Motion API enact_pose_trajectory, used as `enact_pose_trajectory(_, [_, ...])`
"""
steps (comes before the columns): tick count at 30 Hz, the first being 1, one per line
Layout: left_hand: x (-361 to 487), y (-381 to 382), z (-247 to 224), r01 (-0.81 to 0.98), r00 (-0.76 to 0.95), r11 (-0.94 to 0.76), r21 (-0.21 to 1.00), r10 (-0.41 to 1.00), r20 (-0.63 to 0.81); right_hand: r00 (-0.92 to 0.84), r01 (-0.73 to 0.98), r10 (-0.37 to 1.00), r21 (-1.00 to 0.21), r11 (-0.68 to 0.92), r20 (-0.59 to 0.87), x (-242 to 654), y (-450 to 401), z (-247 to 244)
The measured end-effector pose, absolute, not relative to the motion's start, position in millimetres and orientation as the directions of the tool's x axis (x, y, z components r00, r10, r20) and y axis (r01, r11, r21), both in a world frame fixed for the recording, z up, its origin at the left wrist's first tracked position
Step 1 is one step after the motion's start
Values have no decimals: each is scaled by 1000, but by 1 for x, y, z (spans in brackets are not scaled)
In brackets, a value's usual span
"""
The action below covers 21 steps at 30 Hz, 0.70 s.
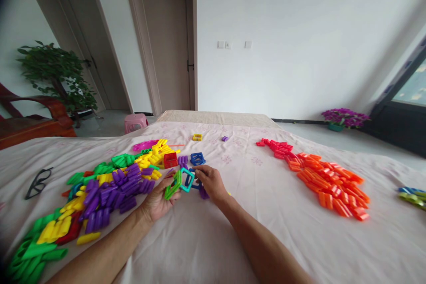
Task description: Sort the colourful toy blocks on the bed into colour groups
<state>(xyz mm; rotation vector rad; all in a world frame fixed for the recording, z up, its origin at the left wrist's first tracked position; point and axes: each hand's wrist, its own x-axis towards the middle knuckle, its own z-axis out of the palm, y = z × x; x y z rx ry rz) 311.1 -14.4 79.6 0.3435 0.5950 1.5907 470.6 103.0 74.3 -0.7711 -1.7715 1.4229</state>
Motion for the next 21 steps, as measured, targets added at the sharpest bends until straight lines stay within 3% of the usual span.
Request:
enact_pose_trajectory(3, [311,-15,84,-823,-144,-53,566,983,-117,-460,155,873,-953,260,163,478,109,77])
enact_pose_trajectory(6, [313,-14,88,-806,-166,-66,588,979,-118,-452,272,822,-824,497,347,484,106,86])
enact_pose_trajectory(8, [315,-13,90,-790,-181,-78,608,977,-110,-473,262,779,-779,570,411,485,97,95])
enact_pose_trajectory(10, [318,-12,91,-757,-215,-105,644,972,-94,-521,180,783,-853,490,340,482,85,102])
enact_pose_trajectory(13, [321,-11,90,-660,-300,-142,738,950,-85,-611,21,778,-980,199,145,474,67,109])
enact_pose_trajectory(16, [324,-10,85,-553,-384,-139,821,918,-103,-617,-46,786,-999,0,28,467,57,111])
enact_pose_trajectory(21, [329,-9,77,-449,-447,-152,881,891,-75,-568,10,823,-1000,-16,-18,462,54,109])
